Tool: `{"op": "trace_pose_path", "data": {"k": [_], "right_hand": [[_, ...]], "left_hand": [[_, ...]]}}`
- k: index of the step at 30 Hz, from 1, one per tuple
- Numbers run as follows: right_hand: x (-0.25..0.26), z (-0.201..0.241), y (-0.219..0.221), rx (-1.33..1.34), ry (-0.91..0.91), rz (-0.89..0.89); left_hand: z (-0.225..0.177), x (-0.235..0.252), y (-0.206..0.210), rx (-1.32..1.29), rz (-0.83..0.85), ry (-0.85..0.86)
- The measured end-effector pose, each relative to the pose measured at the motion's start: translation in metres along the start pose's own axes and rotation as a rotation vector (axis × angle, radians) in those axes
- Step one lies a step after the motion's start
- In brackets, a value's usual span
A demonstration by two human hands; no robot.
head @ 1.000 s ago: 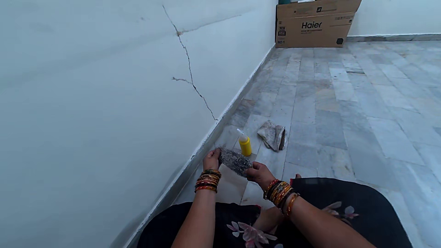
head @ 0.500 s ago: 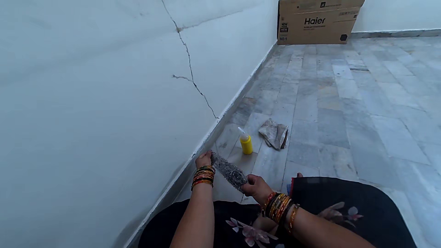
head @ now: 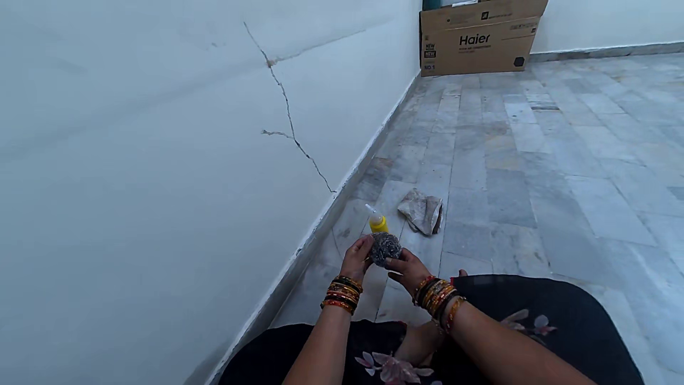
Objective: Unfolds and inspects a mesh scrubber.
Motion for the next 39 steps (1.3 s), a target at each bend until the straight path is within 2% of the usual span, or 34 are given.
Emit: {"op": "trace_pose_path", "data": {"k": [3, 7, 10, 13, 16, 21, 23, 26, 31, 39], "right_hand": [[0.004, 0.005, -0.003, 0.122, -0.067, -0.033], [0.008, 0.012, -0.006, 0.226, -0.154, -0.050], [0.003, 0.017, -0.005, 0.138, -0.156, -0.004], [0.001, 0.019, -0.007, 0.010, -0.122, 0.018], [0.006, 0.016, -0.010, -0.033, -0.066, 0.015], [0.007, 0.009, -0.006, -0.073, -0.040, 0.033], [0.006, 0.006, 0.002, -0.118, -0.052, 0.063], [-0.004, 0.000, 0.024, -0.210, -0.089, 0.177], [-0.027, -0.020, 0.055, -0.278, -0.130, 0.302], [-0.046, -0.020, 0.052, -0.414, -0.135, 0.334]], "left_hand": [[0.014, -0.008, -0.002, -0.147, -0.102, -0.100], [0.028, -0.024, 0.012, -0.101, -0.040, -0.146], [0.020, -0.026, 0.017, -0.078, -0.032, -0.069], [0.012, -0.021, 0.008, -0.013, -0.032, -0.070], [0.004, -0.021, 0.011, 0.035, 0.022, -0.077], [-0.003, -0.018, 0.016, 0.212, 0.111, 0.013], [-0.008, -0.011, 0.007, 0.307, 0.056, 0.088], [-0.030, 0.000, -0.026, 0.418, -0.164, 0.139], [-0.049, 0.019, -0.095, 0.335, -0.525, 0.116], [-0.045, 0.033, -0.137, 0.316, -0.692, 0.066]]}}
Point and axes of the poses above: each hand's wrist, its own x-axis towards the middle knuckle, its own y-axis out of the palm, z = x × y, the point moved 9 cm from there along x, towards the middle knuckle, and after that the axes turned 12 degrees about -x, right-handed, at the moved point
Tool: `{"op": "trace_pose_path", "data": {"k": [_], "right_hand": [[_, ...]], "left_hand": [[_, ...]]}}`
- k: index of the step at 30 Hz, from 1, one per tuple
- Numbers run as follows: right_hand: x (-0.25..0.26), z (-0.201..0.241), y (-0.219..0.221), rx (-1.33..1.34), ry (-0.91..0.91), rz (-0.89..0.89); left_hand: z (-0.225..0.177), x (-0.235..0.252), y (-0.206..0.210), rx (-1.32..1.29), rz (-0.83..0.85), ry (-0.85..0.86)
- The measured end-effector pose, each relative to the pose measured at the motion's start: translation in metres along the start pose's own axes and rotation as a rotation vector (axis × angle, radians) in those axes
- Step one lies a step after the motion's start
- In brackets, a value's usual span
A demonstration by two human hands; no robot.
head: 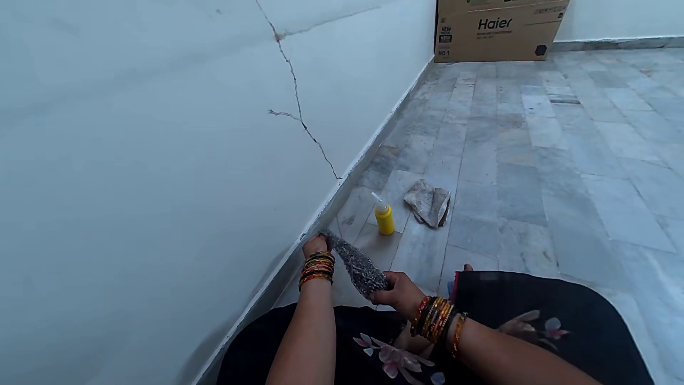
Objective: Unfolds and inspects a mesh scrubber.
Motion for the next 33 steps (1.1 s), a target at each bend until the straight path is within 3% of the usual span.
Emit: {"op": "trace_pose_path", "data": {"k": [3, 5, 9, 12, 18, 23, 29, 33], "right_hand": [[0.000, -0.002, 0.000, -0.050, 0.007, 0.005], [0.003, -0.008, -0.006, -0.022, 0.040, -0.012], [0.019, -0.014, -0.040, 0.310, 0.139, -0.180], [0.026, -0.011, -0.059, 0.499, 0.147, -0.283], [0.027, -0.003, -0.071, 0.667, 0.078, -0.386], [0.029, -0.001, -0.071, 0.691, 0.017, -0.365], [0.025, 0.006, -0.082, 0.356, 0.033, -0.302], [0.030, 0.005, -0.088, 0.367, 0.020, -0.316]], "left_hand": [[0.002, 0.007, -0.002, -0.008, -0.007, -0.004], [0.001, 0.001, 0.007, -0.020, 0.080, 0.022], [-0.006, -0.050, 0.061, 0.034, 0.500, 0.018], [-0.007, -0.096, 0.086, -0.022, 0.681, -0.032], [0.006, -0.120, 0.081, -0.298, 0.652, -0.211], [0.005, -0.148, 0.093, -0.260, 0.820, -0.132], [-0.007, -0.143, 0.089, -0.206, 0.850, -0.069], [-0.016, -0.151, 0.088, -0.110, 0.939, -0.018]]}}
Point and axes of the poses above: each hand's wrist, its own x-axis towards the middle knuckle, its own y-axis out of the palm, z = x × y, the point moved 9 cm from there along x, towards the middle knuckle, and after that the axes turned 12 degrees about -x, right-handed, at the moved point
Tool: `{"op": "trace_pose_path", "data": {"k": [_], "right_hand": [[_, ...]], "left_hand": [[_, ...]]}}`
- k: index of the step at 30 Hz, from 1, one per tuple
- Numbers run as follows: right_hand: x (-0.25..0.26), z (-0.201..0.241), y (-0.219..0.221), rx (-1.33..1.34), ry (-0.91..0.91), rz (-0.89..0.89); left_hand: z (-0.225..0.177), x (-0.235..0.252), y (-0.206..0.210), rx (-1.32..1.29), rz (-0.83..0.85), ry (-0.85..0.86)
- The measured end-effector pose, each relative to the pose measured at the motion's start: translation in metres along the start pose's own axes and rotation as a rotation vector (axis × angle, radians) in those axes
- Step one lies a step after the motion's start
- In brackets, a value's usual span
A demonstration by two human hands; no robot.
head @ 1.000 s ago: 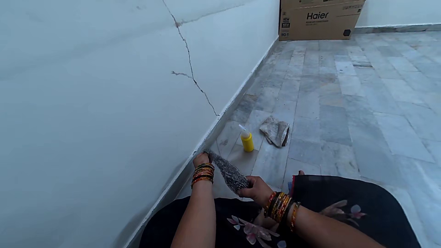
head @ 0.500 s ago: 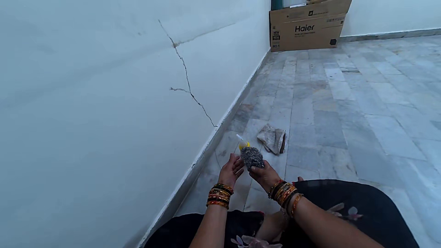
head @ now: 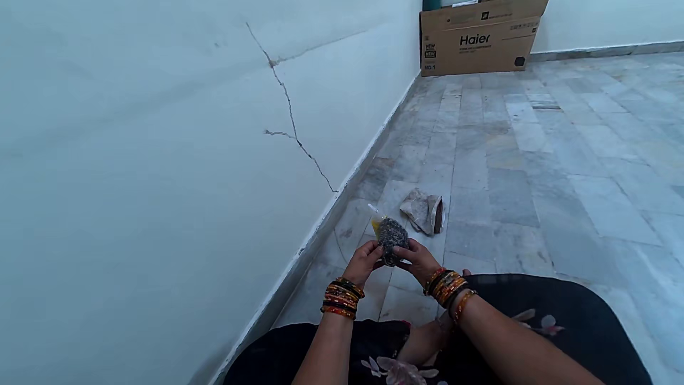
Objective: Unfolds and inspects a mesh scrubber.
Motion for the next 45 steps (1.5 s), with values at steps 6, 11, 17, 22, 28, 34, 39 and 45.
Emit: {"op": "trace_pose_path", "data": {"k": [6, 11, 17, 22, 28, 34, 39, 45], "right_hand": [[-0.001, -0.002, 0.005, 0.095, 0.015, -0.019], [-0.003, -0.010, 0.023, -0.011, 0.018, 0.062], [-0.015, -0.018, 0.049, -0.147, 0.022, 0.131], [-0.024, -0.029, 0.059, -0.273, 0.002, 0.171], [-0.027, -0.037, 0.068, -0.392, -0.022, 0.204], [-0.034, -0.040, 0.074, -0.511, -0.041, 0.224], [-0.030, -0.046, 0.072, -0.589, -0.058, 0.241], [0.001, -0.035, 0.022, -0.100, 0.079, 0.010]], "left_hand": [[-0.002, 0.001, 0.003, 0.024, -0.020, 0.057], [-0.016, 0.010, -0.029, 0.245, -0.222, 0.182], [-0.019, 0.014, -0.079, 0.328, -0.484, 0.124], [-0.017, 0.014, -0.103, 0.444, -0.641, 0.078], [-0.017, 0.011, -0.119, 0.477, -0.761, 0.054], [-0.011, 0.012, -0.135, 0.436, -0.805, 0.033], [0.002, 0.017, -0.143, 0.355, -0.795, 0.013], [0.014, 0.025, -0.059, -0.032, -0.306, 0.009]]}}
Point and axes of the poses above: each hand's wrist, its own x-axis towards the middle knuckle, its own y-axis out of the palm, z = x × y, the point moved 9 cm from there along x, towards the middle knuckle, and after that the axes turned 12 degrees about -x, right-handed, at the moved point
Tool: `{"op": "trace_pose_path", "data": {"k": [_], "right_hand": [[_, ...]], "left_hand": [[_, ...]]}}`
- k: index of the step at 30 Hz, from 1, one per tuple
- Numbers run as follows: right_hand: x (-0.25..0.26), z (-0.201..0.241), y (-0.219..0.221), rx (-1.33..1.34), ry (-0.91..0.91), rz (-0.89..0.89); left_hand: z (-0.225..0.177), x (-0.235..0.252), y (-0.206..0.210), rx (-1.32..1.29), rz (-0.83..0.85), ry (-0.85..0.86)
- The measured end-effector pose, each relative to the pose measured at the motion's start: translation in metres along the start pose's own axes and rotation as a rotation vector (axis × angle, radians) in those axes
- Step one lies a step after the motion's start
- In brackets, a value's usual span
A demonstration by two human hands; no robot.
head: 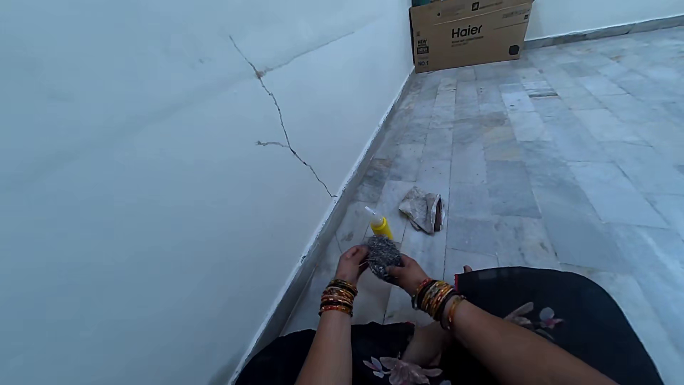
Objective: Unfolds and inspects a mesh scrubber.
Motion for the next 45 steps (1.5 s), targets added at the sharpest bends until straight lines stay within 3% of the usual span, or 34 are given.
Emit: {"op": "trace_pose_path", "data": {"k": [4, 7, 11, 20, 23, 30, 33, 41, 43, 45], "right_hand": [[0.001, 0.013, -0.017, 0.341, 0.010, -0.103], [0.000, 0.017, -0.019, 0.430, -0.033, -0.132], [-0.001, 0.019, -0.019, 0.379, -0.071, -0.136], [0.000, 0.009, -0.001, 0.193, -0.002, 0.017], [0.002, 0.001, 0.002, 0.095, 0.016, 0.016], [-0.036, -0.021, 0.053, -0.260, 0.017, 0.258], [-0.049, -0.020, 0.051, -0.331, 0.014, 0.281], [-0.064, -0.008, 0.035, -0.392, 0.029, 0.297], [-0.053, -0.010, 0.026, -0.332, 0.044, 0.239], [-0.040, -0.008, 0.012, -0.193, 0.086, 0.135]], "left_hand": [[0.004, -0.016, 0.020, -0.102, 0.089, -0.066], [0.009, -0.022, 0.026, -0.103, 0.090, -0.115], [0.008, -0.032, 0.043, -0.059, 0.149, -0.054], [0.001, -0.025, 0.038, 0.003, 0.190, -0.004], [-0.002, -0.019, 0.027, 0.066, 0.087, 0.077], [-0.021, 0.014, -0.079, 0.136, -0.499, 0.155], [-0.018, 0.020, -0.101, 0.093, -0.584, 0.141], [-0.018, 0.025, -0.118, 0.147, -0.670, 0.113], [-0.012, 0.031, -0.114, 0.121, -0.598, 0.109], [-0.004, 0.037, -0.087, 0.097, -0.406, 0.086]]}}
Point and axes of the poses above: each hand's wrist, its own x-axis towards the middle knuckle, its own y-axis out of the palm, z = x × y, the point moved 9 cm from there along x, towards the middle knuckle, and after that the axes turned 12 degrees about -x, right-handed, at the moved point
